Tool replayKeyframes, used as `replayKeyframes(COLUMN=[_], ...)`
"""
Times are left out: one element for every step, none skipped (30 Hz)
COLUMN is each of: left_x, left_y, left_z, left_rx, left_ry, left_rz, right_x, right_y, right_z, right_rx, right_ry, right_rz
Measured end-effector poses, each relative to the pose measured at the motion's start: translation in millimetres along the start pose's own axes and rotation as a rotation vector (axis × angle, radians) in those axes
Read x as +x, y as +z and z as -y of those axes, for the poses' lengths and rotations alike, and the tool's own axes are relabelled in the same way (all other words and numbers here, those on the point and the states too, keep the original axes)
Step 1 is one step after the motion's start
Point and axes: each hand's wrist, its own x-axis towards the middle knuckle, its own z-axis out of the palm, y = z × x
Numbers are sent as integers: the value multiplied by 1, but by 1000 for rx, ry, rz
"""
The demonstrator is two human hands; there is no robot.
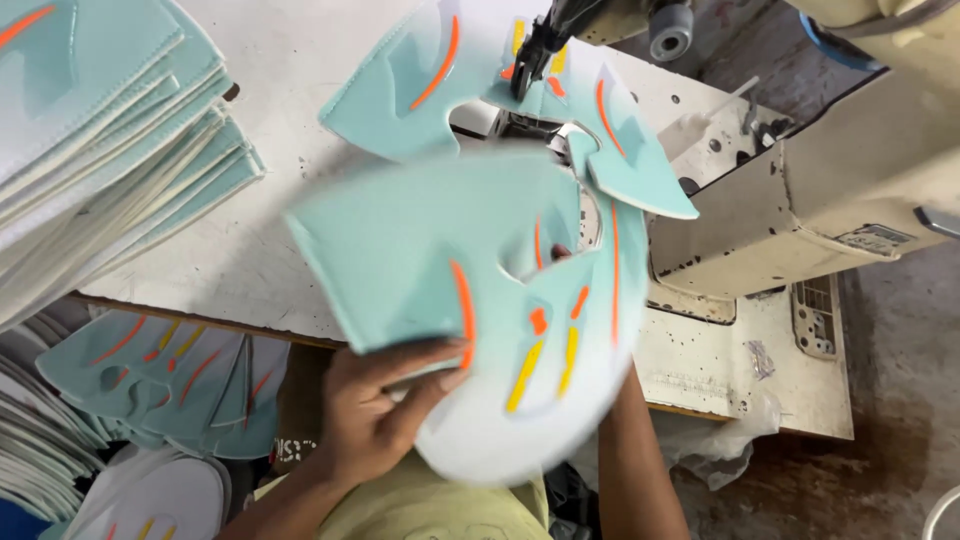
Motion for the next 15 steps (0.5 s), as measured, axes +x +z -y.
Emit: replayKeyframes(left_x=[1, 2, 4, 8, 11, 13, 13, 12, 11, 13, 14, 18, 21, 24, 26], left_y=[-8, -18, -27, -38, -48, -58, -61, -64, -66, -71, -75, -81, -88, -96, -106], left_z=[-7, -14, -21, -29, -37, -45, -44, -42, -40, -49, -58, -67, -81, -95, -109], left_rx=[-2, 33, 69, 71, 93, 117, 120, 102, 85, 83, 107, 131, 129, 173, 217], left_ry=[5, 60, 114, 123, 152, 172, 173, 168, 162, 164, 169, 178, 184, 174, 163], left_rz=[1, -10, -21, -27, 26, 83, 80, 100, 120, 120, 139, 159, 159, 179, 199], right_x=[-8, -15, -21, -28, -35, -43, -66, -90, -114, -128, -142, -155, -163, -168, -172], right_y=[-5, -7, -9, -21, -34, -49, -32, -18, -5, 4, 12, 22, -1, -23, -44], right_z=[-3, -7, -10, -19, -28, -40, -28, -15, -3, 4, 12, 20, 4, -11, -27], right_rx=[0, 71, 141, 141, 252, 363, 364, 415, 465, 463, 340, 219, 218, 10, -197], right_ry=[-6, -64, -121, -126, -200, -268, -266, -316, -365, -367, -371, -380, -386, -429, -471], right_rz=[0, 37, 74, 83, 243, 398, 402, 506, 612, 612, 508, 404, 405, 336, 262])
